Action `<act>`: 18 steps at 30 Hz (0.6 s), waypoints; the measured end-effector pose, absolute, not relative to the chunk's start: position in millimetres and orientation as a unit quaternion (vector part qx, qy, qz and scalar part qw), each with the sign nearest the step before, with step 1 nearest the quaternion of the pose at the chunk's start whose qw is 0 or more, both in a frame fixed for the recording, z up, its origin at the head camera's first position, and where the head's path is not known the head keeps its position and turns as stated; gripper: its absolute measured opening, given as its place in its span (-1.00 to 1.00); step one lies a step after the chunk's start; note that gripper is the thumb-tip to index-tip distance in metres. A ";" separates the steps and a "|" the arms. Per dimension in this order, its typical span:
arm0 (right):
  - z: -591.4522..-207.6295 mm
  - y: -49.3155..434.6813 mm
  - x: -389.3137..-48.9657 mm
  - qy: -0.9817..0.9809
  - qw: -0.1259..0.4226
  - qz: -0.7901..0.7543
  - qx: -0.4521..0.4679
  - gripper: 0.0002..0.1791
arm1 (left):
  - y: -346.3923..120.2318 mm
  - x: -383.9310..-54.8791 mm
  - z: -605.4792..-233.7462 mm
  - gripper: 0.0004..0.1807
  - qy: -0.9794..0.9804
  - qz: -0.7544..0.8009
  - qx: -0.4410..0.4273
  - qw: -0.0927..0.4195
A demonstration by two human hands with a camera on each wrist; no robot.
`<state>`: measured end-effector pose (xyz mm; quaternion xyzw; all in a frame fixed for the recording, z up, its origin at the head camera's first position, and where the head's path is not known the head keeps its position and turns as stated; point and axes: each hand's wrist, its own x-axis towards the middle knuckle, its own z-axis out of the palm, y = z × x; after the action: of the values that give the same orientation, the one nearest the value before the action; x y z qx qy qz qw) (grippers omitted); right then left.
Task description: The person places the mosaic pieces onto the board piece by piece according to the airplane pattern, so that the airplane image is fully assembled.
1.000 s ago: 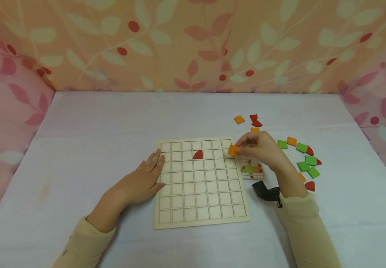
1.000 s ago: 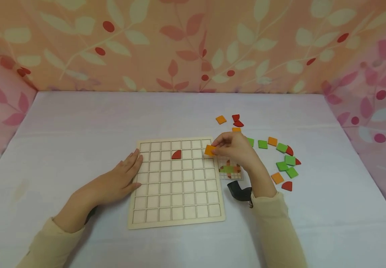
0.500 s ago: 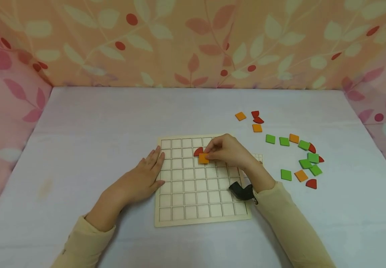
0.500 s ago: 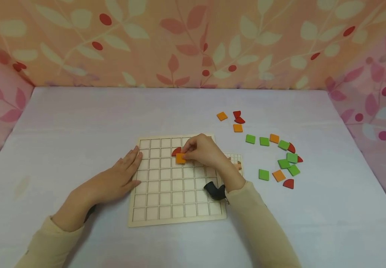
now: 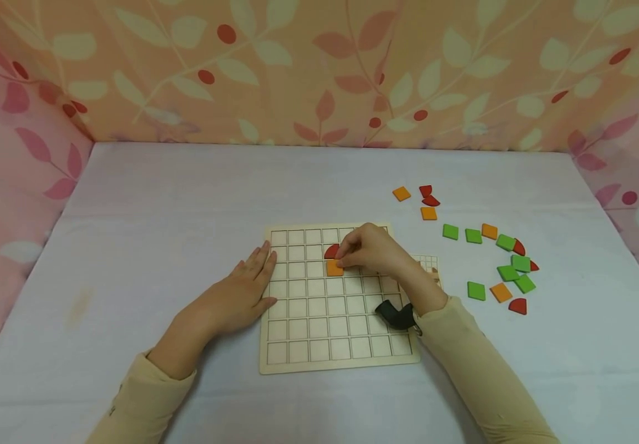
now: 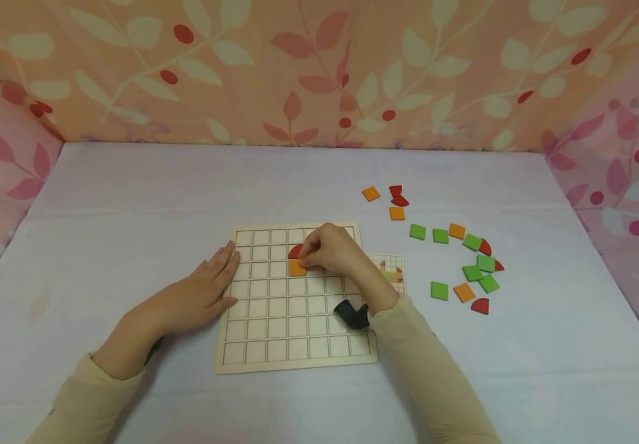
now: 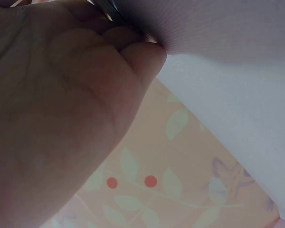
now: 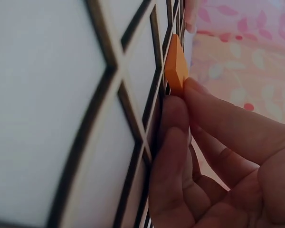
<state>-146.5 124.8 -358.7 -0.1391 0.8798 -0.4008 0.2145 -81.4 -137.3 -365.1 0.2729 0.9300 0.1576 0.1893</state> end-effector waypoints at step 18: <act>-357.4 126.3 -147.0 0.881 0.188 -0.412 -0.138 -0.88 | -137.5 -81.7 -365.6 -0.20 0.930 0.162 0.272 0.187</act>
<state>-147.0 126.3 -357.4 -0.1379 0.8807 -0.4122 0.1885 -81.7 -137.5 -365.6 0.2723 0.9300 0.1617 0.1867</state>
